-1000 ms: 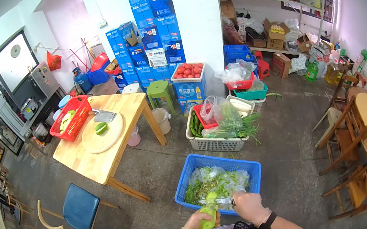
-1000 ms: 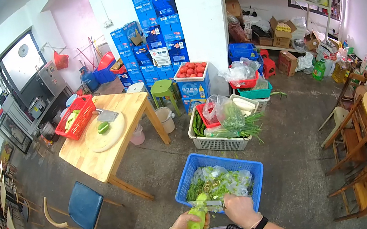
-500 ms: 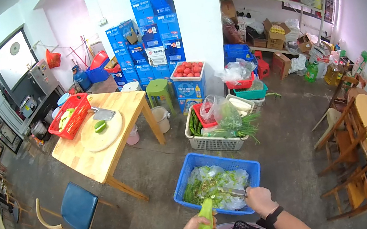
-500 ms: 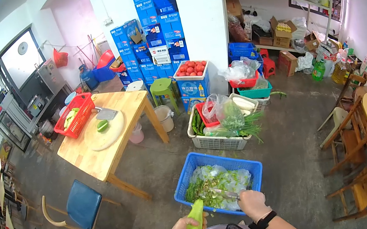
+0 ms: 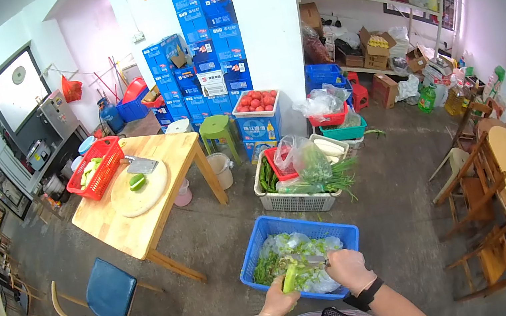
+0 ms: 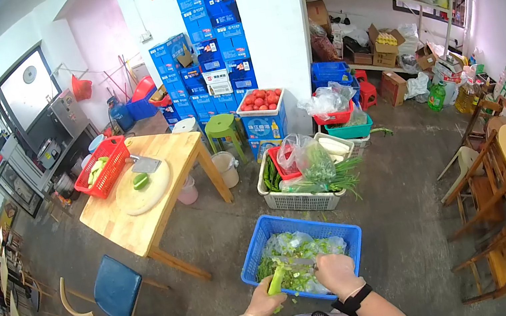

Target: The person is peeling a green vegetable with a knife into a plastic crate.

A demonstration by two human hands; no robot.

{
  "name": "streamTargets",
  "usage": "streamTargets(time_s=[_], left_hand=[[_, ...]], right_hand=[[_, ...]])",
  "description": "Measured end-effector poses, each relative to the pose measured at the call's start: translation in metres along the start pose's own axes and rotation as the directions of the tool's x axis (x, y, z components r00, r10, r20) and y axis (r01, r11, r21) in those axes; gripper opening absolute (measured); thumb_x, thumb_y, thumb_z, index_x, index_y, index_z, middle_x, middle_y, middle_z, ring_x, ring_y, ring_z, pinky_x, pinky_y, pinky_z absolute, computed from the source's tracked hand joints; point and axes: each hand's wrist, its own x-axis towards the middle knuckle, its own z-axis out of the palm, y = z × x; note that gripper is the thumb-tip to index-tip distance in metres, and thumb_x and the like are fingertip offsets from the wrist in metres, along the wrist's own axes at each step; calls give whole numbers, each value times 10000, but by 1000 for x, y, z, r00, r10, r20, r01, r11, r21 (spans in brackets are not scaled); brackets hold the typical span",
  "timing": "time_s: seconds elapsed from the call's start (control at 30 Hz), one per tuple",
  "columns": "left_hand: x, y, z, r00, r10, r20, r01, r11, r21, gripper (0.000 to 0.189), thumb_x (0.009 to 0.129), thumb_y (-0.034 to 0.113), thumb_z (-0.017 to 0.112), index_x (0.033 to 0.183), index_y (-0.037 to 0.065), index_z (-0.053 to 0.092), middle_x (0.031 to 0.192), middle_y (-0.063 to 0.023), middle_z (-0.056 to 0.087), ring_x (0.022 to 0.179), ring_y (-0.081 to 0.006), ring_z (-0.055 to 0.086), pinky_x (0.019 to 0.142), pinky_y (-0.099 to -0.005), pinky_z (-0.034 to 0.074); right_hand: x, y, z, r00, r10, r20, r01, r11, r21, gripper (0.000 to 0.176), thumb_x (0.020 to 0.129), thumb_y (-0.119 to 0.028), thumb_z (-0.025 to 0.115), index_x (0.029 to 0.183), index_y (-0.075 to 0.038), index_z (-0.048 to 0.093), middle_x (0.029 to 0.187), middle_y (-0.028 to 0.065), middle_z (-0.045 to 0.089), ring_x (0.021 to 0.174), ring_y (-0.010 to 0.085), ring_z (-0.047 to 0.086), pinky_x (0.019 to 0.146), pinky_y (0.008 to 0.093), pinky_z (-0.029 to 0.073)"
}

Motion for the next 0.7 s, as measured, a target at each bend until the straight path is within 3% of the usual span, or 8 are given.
streamTargets(time_s=[0.13,0.2,0.33,0.4,0.53,0.6,0.7], left_hand=[[1,4,-2,995,93,25,-94,994,48,557,746,46,642,1269,-39,472,820,-64,588,647,-135,565,559,-286,463],[-5,16,-8,983,153,106,-164,981,99,564,747,40,648,1278,-31,470,837,-62,587,649,-131,565,563,-286,467],[8,-5,-13,933,324,157,-342,933,109,569,743,36,658,1278,-20,472,853,-56,583,646,-126,558,560,-287,463],[9,-2,-11,941,298,157,-315,945,92,579,740,38,671,1282,-16,473,871,-47,578,666,-117,557,566,-281,460],[8,3,-12,950,256,178,-264,964,25,589,733,30,680,1286,-2,482,903,-39,579,711,-115,565,591,-271,464],[-1,14,-16,954,66,291,-2,977,-213,598,720,14,688,1287,19,499,939,-30,573,744,-119,572,623,-267,472],[-3,18,-16,938,28,345,93,939,-330,586,713,-3,688,1274,35,520,960,-29,567,747,-132,577,649,-272,480]], right_hand=[[5,19,1,997,60,-43,-61,998,-34,208,791,-228,606,802,-36,684,748,206,679,718,368,686,655,482,545],[10,33,-6,981,195,3,-195,981,9,220,763,-234,609,835,-40,683,766,183,680,766,374,678,679,488,542],[-4,12,-25,994,109,3,-109,992,64,211,761,-240,612,827,-50,678,764,181,677,748,375,676,672,487,539],[-11,-9,-35,1000,7,-6,-6,994,113,222,797,-258,616,780,-43,668,779,213,675,736,384,672,675,491,534],[-13,-12,-36,999,-8,-52,12,997,81,232,793,-273,633,793,-43,657,770,213,673,738,377,674,665,480,535],[-5,9,-27,989,105,-108,-102,994,35,226,788,-270,648,815,-46,650,766,209,673,717,369,676,646,471,539],[-14,5,-32,986,77,-145,-71,996,48,198,778,-244,653,793,-46,643,719,189,667,684,360,677,618,469,540]])
